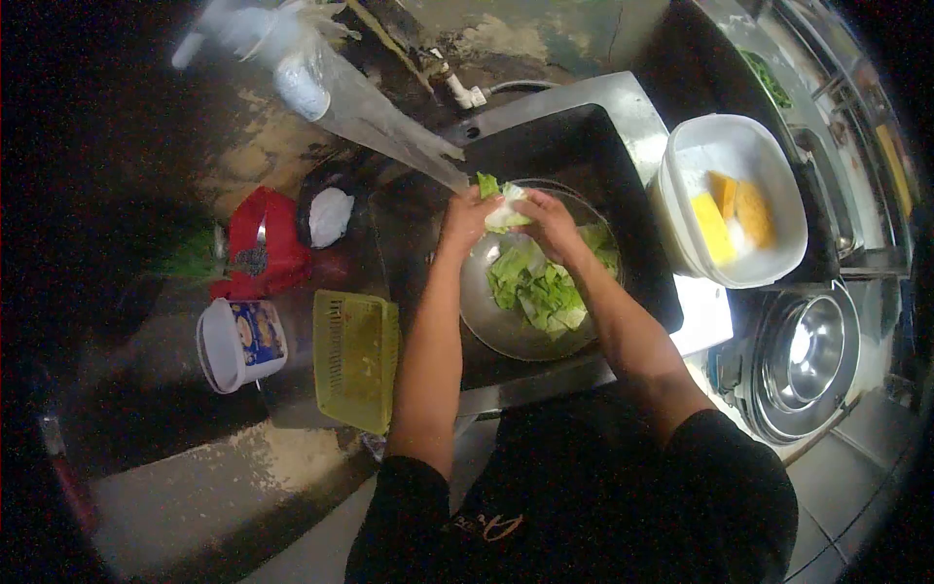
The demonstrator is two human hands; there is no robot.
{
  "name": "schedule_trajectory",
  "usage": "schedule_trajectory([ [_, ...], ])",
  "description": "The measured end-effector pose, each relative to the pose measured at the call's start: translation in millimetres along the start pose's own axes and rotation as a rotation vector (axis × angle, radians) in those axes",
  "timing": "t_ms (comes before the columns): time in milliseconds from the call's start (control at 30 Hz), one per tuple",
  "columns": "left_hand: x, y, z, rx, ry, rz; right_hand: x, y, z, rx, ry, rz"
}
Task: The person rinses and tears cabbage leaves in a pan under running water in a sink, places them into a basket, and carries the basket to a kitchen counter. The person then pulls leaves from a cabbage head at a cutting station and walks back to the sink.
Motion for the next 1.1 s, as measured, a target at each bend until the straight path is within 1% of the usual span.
schedule_trajectory([
  [67,17,-13,37,0.286,-0.022,-0.016,5,-3,3,0.127,-0.077,-0.043],
  [100,14,-10,25,0.124,-0.01,-0.106,6,-3,4,0.19,-0.115,-0.062],
  [167,5,3,-10,-0.203,0.014,-0.286,-9,16,1,0.198,-0.017,-0.089],
  [200,16,-2,19,-0.15,0.044,-0.281,-15,22,0,0.201,0.031,-0.103],
  [300,16,-7,45,-0.403,-0.127,-0.405,-4,18,-4,0.061,-0.029,-0.039],
  [333,10,-3,19,-0.496,-0.067,-0.362,-5,15,0,0.141,-0.026,-0.039],
  [433,7,1,6,-0.638,-0.019,-0.369,-13,19,8,0.14,-0.013,-0.019],
  [533,12,12,47,-0.777,-0.269,-0.406,13,32,-10,-0.106,-0.145,0.007],
  [633,12,9,36,-0.825,-0.103,-0.481,-10,47,-2,0.178,-0.048,0.012],
  [733,2,-8,6,-0.472,0.008,-0.438,21,3,-41,0.072,0.093,0.073],
  [833,5,-19,-8,-0.513,0.143,-0.457,14,-13,-27,0.067,0.077,-0.112],
  [900,-1,-21,-16,-0.416,0.129,-0.41,23,-17,-24,0.029,0.052,-0.166],
  [933,-5,-21,-22,-0.368,0.122,-0.384,24,-12,-18,0.089,0.019,-0.167],
  [967,-8,-22,-24,-0.413,0.113,-0.359,23,-8,-12,0.15,-0.014,-0.168],
  [1000,-11,-23,-23,-0.459,0.103,-0.334,21,-2,-6,0.115,-0.006,-0.135],
  [1100,-15,-19,-23,-0.57,0.111,-0.25,13,25,-2,0.277,0.164,0.09],
])
Point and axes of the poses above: each hand's wrist, its own x-axis towards the middle knuckle, its own y-axis out of the palm, z = x × y, the point moved 8 cm from there along x, towards the middle knuckle, and after that the axes turned 11 degrees about y, right-handed, at the moved point
